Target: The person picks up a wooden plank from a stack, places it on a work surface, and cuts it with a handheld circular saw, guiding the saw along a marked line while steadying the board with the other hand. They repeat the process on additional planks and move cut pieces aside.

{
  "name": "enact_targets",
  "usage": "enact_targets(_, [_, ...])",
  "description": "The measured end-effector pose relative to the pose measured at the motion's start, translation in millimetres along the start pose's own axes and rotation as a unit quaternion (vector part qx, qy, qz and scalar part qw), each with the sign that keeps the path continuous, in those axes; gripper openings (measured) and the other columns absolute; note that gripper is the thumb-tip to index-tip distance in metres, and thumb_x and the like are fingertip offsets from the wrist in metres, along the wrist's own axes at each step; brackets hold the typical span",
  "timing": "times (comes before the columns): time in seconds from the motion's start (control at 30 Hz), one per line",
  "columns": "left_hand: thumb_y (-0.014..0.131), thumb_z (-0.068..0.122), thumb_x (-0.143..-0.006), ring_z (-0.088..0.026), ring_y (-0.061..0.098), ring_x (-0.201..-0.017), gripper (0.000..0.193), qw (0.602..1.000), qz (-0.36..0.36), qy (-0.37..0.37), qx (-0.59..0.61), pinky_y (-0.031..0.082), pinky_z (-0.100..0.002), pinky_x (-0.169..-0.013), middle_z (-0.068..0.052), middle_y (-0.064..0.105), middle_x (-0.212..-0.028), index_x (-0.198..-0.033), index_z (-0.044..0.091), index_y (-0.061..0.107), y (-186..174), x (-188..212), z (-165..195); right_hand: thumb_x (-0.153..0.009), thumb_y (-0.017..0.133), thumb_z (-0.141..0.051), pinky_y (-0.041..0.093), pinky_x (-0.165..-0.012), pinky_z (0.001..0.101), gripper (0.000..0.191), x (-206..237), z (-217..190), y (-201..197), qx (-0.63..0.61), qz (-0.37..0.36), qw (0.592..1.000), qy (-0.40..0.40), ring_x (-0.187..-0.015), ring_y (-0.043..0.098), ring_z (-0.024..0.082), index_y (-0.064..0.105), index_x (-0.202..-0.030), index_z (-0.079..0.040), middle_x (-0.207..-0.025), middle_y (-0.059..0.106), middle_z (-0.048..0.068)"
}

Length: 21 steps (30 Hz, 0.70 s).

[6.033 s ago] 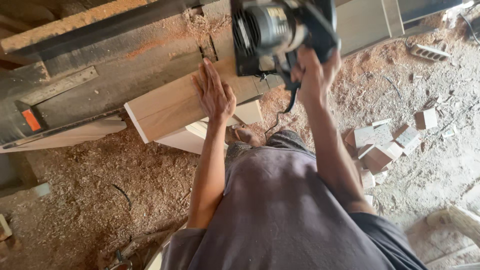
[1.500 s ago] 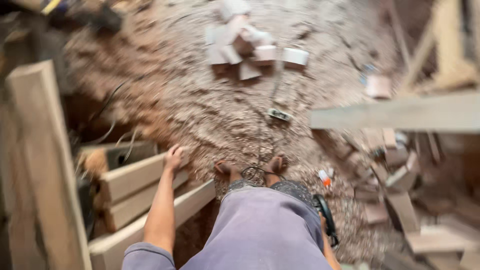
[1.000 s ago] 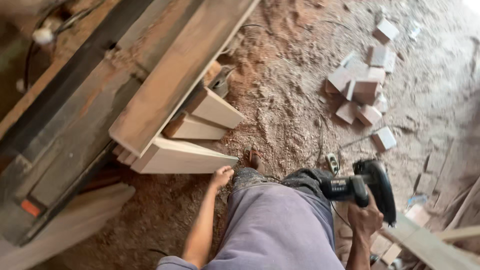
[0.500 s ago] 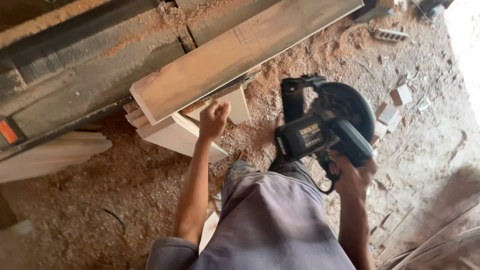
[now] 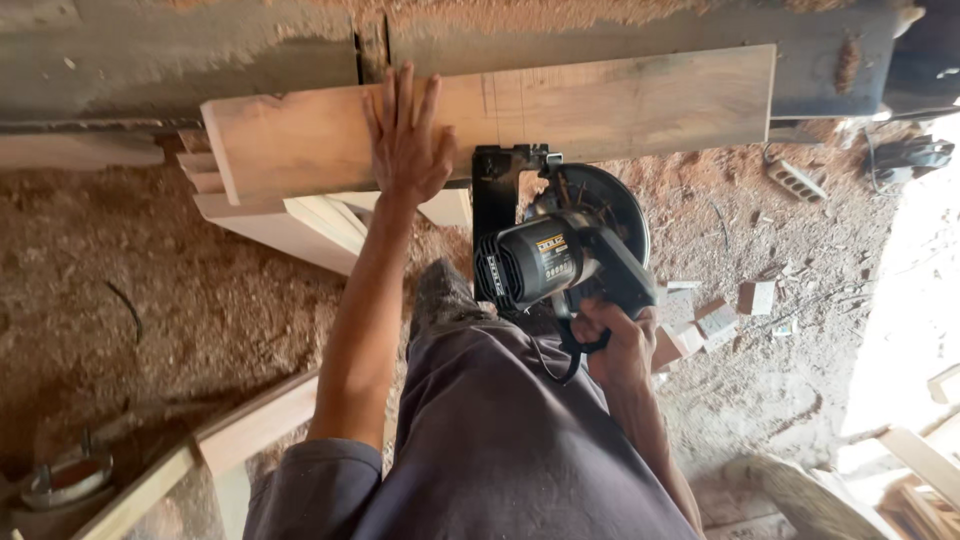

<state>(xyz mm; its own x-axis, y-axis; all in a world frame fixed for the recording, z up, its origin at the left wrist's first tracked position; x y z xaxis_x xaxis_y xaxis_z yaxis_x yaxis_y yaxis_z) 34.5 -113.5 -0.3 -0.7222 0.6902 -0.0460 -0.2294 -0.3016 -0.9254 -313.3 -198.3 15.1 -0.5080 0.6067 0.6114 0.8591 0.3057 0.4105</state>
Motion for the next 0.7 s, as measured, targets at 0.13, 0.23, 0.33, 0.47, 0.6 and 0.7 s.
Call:
enact_targets(0.13, [0.059,0.052,-0.101,-0.035,0.005,-0.161,0.082,1.0,-0.023,0.021,-0.001,-0.003,-0.063,-0.127,-0.013,0.01,-0.174,-0.168,0.019,0.027,16.7,-12.6,-2.5,-0.08,0.063,0.008,0.038,-0.052,0.0311,0.009,-30.7,-5.9,-2.6,-0.008,0.003,0.999,0.048,-0.051,0.043,0.014,0.06,-0.078,0.0,-0.061,0.046,0.003])
enact_targets(0.23, [0.065,0.052,-0.088,-0.036,0.006,-0.162,0.092,0.999,-0.031,0.027,0.025,-0.002,-0.063,-0.129,-0.015,0.011,-0.174,-0.167,0.02,0.03,27.1,-17.7,-6.9,-0.08,0.063,0.008,0.038,-0.052,0.0304,0.009,-47.2,-9.3,0.9,-0.008,0.002,0.998,0.065,-0.052,0.043,0.013,0.06,-0.081,0.0,-0.062,0.047,0.002])
enact_targets(0.33, [0.067,0.048,-0.078,-0.038,0.008,-0.162,0.096,0.998,-0.038,0.035,0.019,-0.001,-0.064,-0.129,-0.017,0.013,-0.174,-0.165,0.024,0.037,37.8,-21.4,-11.7,-0.083,0.064,0.008,0.038,-0.053,0.0302,0.008,-59.6,-14.7,8.4,-0.001,-0.015,0.998,0.065,-0.054,0.044,0.013,0.06,-0.083,0.0,-0.064,0.048,0.003])
enact_targets(0.47, [0.069,0.06,-0.086,-0.043,0.008,-0.161,0.093,0.997,-0.036,0.062,0.032,-0.001,-0.069,-0.127,-0.023,0.013,-0.172,-0.165,0.024,0.038,52.3,-22.4,-18.8,-0.091,0.066,0.005,0.04,-0.056,0.0313,0.006,-68.8,-21.2,17.7,0.019,-0.011,0.999,0.043,-0.06,0.047,0.013,0.061,-0.089,0.001,-0.073,0.053,0.005])
enact_targets(0.6, [0.067,0.065,-0.09,-0.044,0.007,-0.161,0.092,0.997,-0.032,0.066,0.03,-0.001,-0.071,-0.126,-0.024,0.011,-0.172,-0.167,0.026,0.033,66.4,-20.4,-32.2,-0.093,0.064,0.002,0.038,-0.053,0.0282,0.019,-76.0,-19.2,18.8,0.039,0.051,0.998,0.026,-0.057,0.043,0.009,0.063,-0.112,-0.002,-0.074,0.051,0.001])
enact_targets(0.7, [0.064,0.065,-0.094,-0.042,0.005,-0.162,0.089,0.997,-0.03,0.065,0.025,-0.002,-0.071,-0.127,-0.023,0.009,-0.173,-0.168,0.029,0.029,76.6,-19.3,-41.7,-0.094,0.063,0.004,0.038,-0.054,0.0277,0.019,-81.6,-15.9,22.7,0.023,0.032,0.998,0.045,-0.058,0.043,0.01,0.06,-0.112,-0.001,-0.076,0.051,0.002])
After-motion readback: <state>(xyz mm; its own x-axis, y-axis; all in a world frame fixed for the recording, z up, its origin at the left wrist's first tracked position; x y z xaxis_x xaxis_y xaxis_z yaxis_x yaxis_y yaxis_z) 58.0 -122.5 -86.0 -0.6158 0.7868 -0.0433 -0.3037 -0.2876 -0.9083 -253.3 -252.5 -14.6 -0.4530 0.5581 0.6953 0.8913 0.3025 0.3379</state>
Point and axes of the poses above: each hand's wrist, its own x-axis away from the middle knuckle, its own y-axis out of the palm, z = x × y, the point moved 10 cm from there along -x, towards the middle knuckle
